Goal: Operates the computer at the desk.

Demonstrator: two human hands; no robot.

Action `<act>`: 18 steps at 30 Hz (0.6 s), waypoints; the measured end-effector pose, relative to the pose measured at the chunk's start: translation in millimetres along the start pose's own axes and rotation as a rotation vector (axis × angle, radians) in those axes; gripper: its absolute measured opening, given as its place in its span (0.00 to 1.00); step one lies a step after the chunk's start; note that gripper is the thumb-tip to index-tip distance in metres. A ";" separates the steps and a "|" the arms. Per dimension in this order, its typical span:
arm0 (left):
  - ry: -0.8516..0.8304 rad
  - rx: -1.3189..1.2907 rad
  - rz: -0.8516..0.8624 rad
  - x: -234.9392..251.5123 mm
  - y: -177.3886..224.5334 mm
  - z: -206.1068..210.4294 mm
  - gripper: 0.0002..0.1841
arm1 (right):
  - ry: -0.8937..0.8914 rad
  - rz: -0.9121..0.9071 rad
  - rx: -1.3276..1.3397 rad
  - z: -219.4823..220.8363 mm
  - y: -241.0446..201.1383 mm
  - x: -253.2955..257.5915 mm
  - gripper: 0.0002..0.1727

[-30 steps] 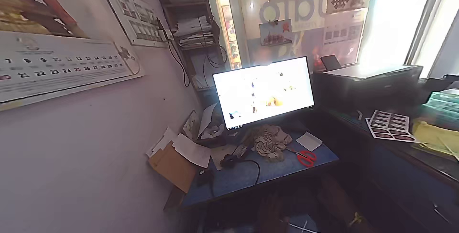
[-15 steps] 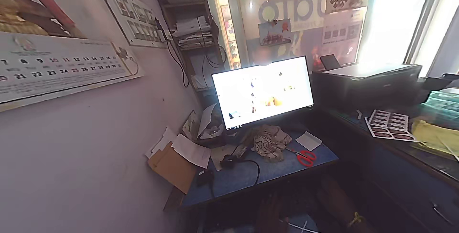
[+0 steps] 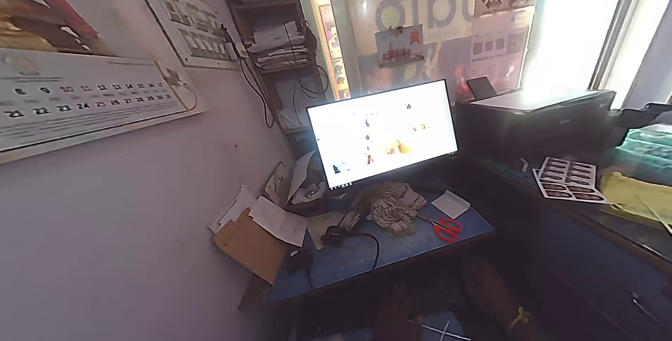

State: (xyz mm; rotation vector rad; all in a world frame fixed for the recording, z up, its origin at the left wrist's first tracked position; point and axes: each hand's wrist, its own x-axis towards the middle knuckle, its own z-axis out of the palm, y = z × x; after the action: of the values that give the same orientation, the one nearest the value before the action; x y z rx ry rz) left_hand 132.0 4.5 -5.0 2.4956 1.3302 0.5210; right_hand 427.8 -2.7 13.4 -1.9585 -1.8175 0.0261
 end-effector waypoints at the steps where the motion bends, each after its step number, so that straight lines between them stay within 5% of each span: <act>1: 0.003 0.002 -0.001 -0.1 0.3 0.5 0.31 | -0.004 0.001 0.002 -0.6 0.0 -0.2 0.26; 18: -0.026 -0.006 -0.029 -0.9 2.2 -2.6 0.32 | -0.026 -0.003 -0.048 1.0 3.2 2.5 0.25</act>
State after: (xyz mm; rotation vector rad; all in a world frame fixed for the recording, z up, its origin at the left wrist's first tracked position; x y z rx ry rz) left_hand 132.1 2.8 -1.9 2.4654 1.3513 0.4831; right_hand 430.8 0.0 12.2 -1.9972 -1.8536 0.0071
